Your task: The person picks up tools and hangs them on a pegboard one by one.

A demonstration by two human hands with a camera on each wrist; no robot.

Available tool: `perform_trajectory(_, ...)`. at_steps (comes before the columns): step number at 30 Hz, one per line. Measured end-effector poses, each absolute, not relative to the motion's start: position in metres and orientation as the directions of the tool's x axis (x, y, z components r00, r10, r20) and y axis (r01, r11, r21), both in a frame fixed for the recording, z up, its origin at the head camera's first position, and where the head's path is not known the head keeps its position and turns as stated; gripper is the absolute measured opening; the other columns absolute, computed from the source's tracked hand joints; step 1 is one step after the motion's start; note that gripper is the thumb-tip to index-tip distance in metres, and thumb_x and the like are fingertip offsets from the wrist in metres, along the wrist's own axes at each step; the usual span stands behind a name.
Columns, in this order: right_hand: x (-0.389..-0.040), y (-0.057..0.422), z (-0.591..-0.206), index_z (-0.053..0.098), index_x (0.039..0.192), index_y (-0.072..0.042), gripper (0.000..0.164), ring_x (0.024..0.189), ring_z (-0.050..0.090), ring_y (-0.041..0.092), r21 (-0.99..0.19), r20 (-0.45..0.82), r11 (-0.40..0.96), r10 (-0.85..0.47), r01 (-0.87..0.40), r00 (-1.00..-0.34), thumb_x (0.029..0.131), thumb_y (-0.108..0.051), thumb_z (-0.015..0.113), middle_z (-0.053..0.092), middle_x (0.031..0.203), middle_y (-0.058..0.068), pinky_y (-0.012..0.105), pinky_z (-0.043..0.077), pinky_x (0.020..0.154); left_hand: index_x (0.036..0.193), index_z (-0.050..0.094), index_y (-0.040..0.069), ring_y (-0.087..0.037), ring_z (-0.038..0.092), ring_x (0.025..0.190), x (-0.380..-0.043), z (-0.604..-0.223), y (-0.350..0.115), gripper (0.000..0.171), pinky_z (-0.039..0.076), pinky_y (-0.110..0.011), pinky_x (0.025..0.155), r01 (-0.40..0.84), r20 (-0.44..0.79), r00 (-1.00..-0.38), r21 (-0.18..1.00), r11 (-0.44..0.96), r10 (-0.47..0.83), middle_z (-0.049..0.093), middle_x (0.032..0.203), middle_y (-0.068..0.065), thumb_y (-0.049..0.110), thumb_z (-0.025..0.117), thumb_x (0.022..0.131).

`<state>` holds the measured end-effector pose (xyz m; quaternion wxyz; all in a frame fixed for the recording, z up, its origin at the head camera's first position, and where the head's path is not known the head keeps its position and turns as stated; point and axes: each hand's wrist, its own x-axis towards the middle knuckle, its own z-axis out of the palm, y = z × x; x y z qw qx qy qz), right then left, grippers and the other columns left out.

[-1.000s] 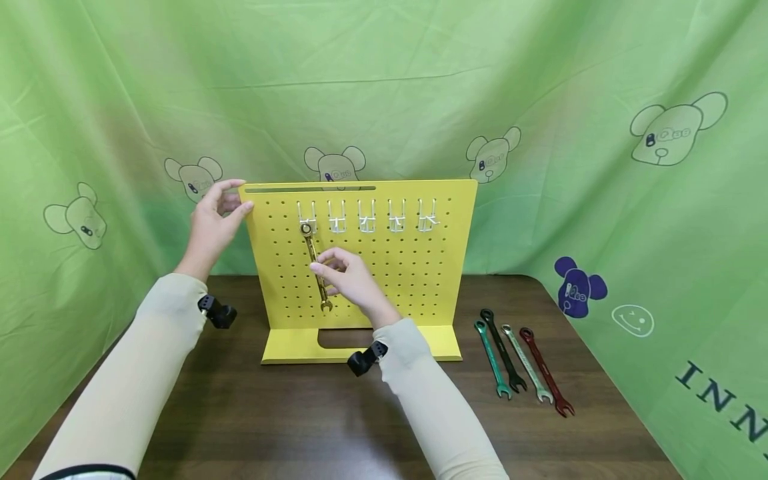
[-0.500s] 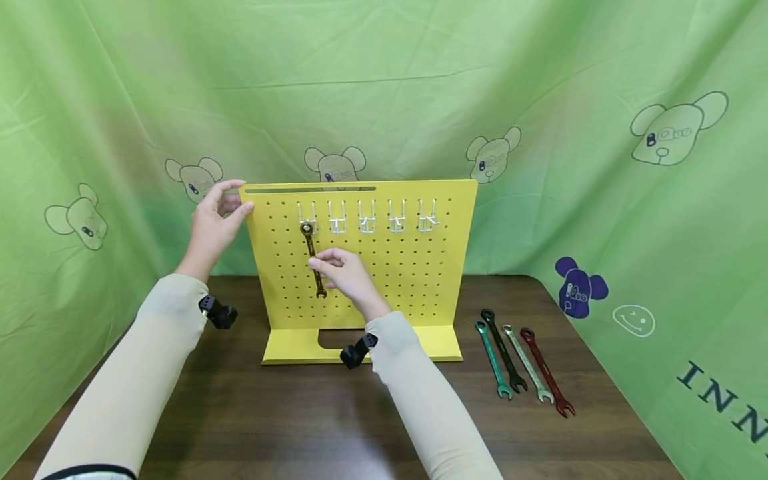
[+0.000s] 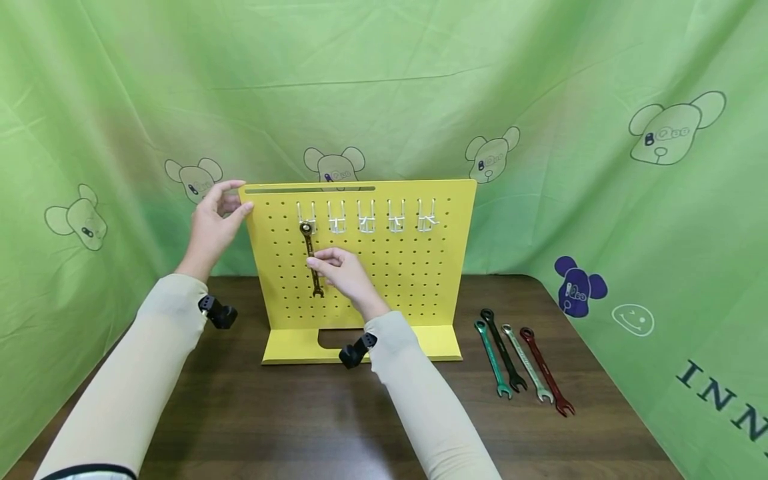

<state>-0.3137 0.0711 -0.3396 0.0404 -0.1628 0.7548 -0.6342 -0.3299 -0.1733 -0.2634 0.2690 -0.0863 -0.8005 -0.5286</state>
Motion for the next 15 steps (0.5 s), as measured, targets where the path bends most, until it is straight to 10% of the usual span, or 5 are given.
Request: perform_trajectory(15, -0.303, 0.083, -0.338, 0.064, 0.122, -0.006, 0.037, 0.105, 0.063, 0.030, -0.948, 0.187, 0.194, -0.302, -0.252, -0.935, 0.096, -0.031, 0.069, 0.066, 0.112, 0.011, 0.050, 0.052, 0.095, 0.136, 0.059, 0.016, -0.024, 0.063, 0.106, -0.330, -0.263, -0.173, 0.041, 0.056, -0.035, 0.090, 0.422, 0.523, -0.839, 0.799, 0.428, -0.150, 0.068, 0.118, -0.014, 0.012, 0.069, 0.096)
